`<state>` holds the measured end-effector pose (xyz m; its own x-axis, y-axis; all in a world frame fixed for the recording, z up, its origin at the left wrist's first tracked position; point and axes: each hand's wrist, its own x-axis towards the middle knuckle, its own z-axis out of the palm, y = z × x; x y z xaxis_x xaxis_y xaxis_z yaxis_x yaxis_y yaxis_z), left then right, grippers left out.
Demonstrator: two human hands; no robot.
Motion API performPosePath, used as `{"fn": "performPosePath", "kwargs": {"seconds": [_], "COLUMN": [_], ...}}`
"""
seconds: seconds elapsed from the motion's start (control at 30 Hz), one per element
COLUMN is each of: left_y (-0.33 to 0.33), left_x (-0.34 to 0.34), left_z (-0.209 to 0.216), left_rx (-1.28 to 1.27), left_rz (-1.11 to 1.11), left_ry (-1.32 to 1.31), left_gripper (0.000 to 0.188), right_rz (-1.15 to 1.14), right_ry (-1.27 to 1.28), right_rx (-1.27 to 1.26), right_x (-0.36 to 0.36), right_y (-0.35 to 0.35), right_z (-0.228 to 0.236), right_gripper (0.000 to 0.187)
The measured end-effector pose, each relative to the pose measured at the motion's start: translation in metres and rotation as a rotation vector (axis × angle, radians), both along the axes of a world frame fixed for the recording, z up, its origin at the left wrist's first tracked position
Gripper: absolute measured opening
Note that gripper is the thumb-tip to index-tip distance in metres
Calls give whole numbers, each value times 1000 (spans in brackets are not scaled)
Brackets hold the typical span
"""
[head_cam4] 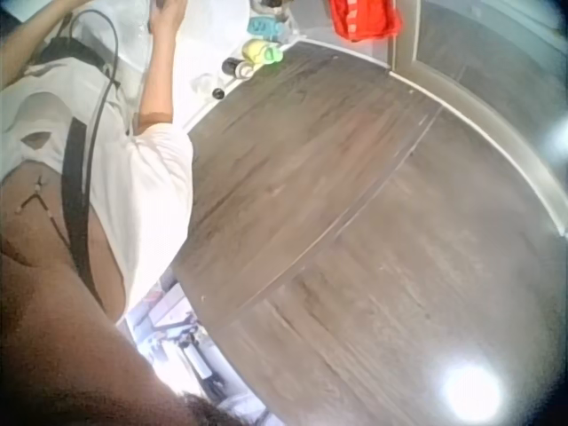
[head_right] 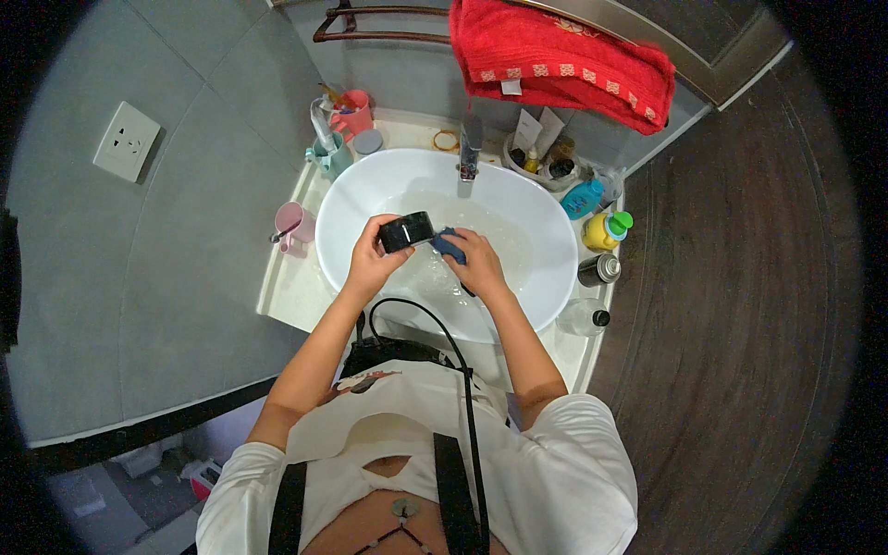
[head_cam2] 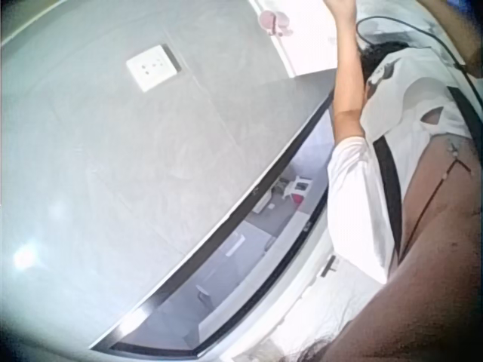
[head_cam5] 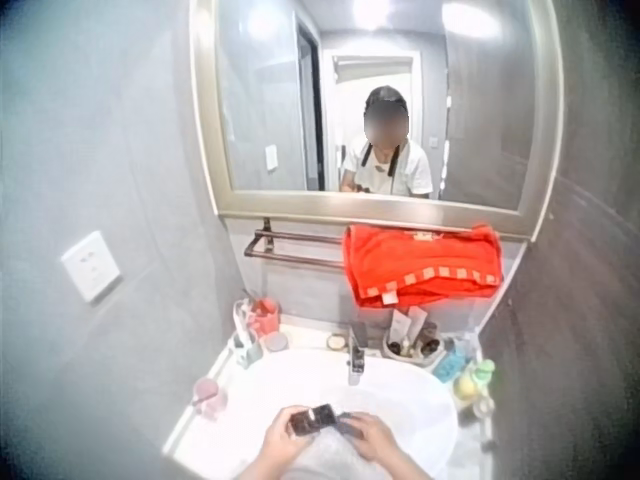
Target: The person wipes several bottles and containers with a cloth after rinsing them in a sink.
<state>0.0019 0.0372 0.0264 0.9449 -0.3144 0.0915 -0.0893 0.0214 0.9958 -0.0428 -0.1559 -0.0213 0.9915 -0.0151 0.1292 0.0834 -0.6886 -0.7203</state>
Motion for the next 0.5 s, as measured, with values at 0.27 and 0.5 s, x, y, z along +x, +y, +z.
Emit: {"fn": "performPosePath", "kwargs": {"seconds": [0.27, 0.5], "left_y": [15, 34], "left_x": [5, 13], "left_z": [-9, -44], "left_rx": [-530, -1073], "left_rz": [-26, -231], "left_ry": [650, 867], "left_gripper": [33, 40], "right_rz": [-44, 180], "right_ry": [205, 405], "right_rx": [-109, -326], "right_x": [-19, -10], "right_y": [-23, -22], "right_z": [-75, -96], "right_gripper": [37, 69]}}
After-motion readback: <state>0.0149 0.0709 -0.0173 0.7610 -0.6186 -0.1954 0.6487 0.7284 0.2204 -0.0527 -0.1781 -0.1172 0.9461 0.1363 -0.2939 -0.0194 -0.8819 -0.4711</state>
